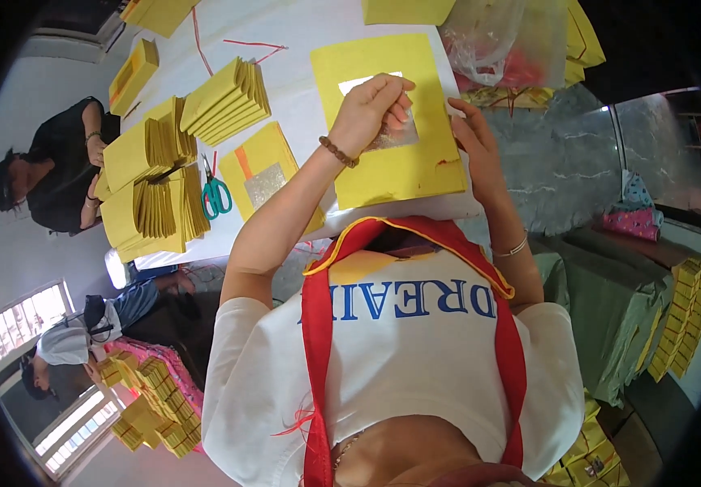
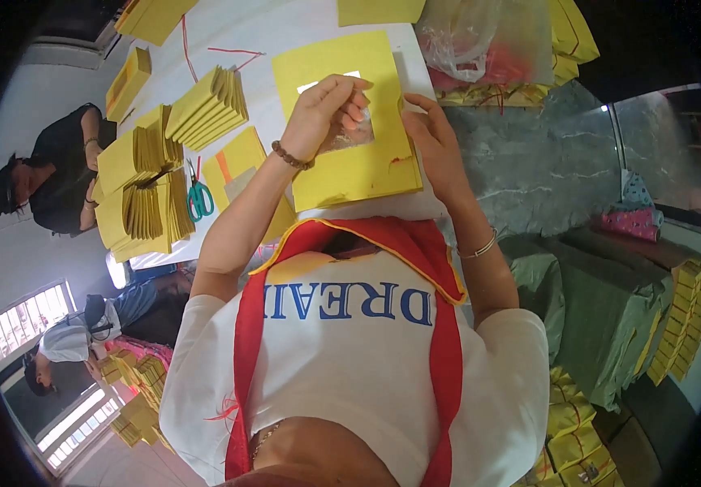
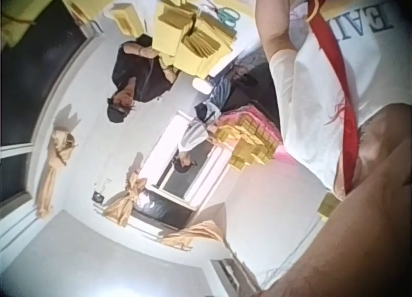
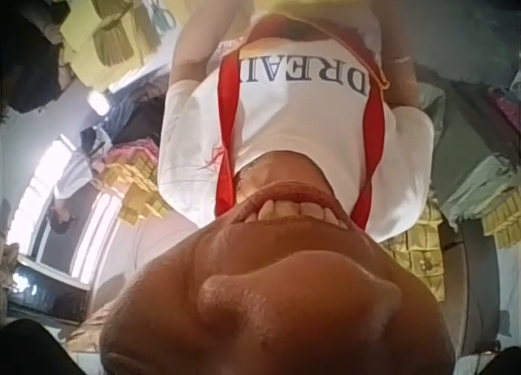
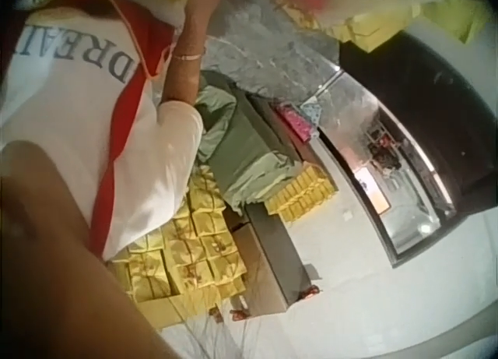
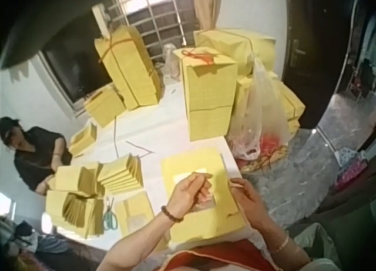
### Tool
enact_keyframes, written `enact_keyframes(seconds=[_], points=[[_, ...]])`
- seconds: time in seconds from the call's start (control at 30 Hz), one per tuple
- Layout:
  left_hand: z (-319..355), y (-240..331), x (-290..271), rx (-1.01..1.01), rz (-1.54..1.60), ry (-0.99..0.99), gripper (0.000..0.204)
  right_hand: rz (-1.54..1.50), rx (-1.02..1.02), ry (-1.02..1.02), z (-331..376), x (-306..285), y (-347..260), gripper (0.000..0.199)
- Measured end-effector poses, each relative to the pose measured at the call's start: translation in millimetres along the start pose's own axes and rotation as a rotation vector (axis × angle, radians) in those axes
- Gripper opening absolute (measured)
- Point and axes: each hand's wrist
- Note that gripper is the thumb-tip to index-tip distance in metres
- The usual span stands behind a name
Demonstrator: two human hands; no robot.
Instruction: Folding and stacking yellow sheets of paper with silver foil centers.
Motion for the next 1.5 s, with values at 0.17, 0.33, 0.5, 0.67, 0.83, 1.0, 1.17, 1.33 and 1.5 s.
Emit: enact_keyframes(seconds=[0.17,0.33,0.5,0.67,0.83,1.0,1.17,1.33,1.5], points=[[3.2,-1.8,2.8,0.017,-0.175,-0.016,0.024,0.528,-0.275,-0.014,-5.9,2.1,0.3,0.037],[-0.8,5.6,-9.6,0.105,-0.21,-0.035,0.026,0.541,-0.193,-0.128,-13.5,-7.0,7.6,0.034],[16.2,26.0,-33.4,0.212,-0.116,0.112,0.026,0.452,-0.097,-0.122,-15.1,-7.0,5.1,0.034],[63.5,11.4,-45.8,0.334,-0.471,0.4,0.022,0.381,-0.068,-0.149,-12.1,-7.5,3.3,0.035],[118.8,-2.6,-24.3,0.699,-1.072,0.259,0.026,0.351,-0.11,-0.114,-9.6,-8.4,6.9,0.034],[132.4,-18.3,-18.2,0.729,-1.352,0.199,0.031,0.54,-0.349,-0.108,-11.4,-7.7,5.9,0.03],[127.3,-16.0,-21.3,0.725,-1.212,0.214,0.015,0.653,-0.429,-0.372,-19.5,-15.9,7.8,0.017],[117.0,-10.8,-29.3,0.672,-1.116,0.171,0.012,0.397,-0.273,-0.398,-15.7,-13.1,7.8,0.02],[98.4,-7.3,-38.8,0.192,-0.695,0.128,0.021,0.196,-0.203,-0.426,-24.3,-24.6,13.7,0.042]])
Point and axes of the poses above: each hand's wrist, its own z-axis away from the middle knuckle, its own x-axis out of the palm, y = z × x, and after that the axes turned 7 degrees about -z, right-handed
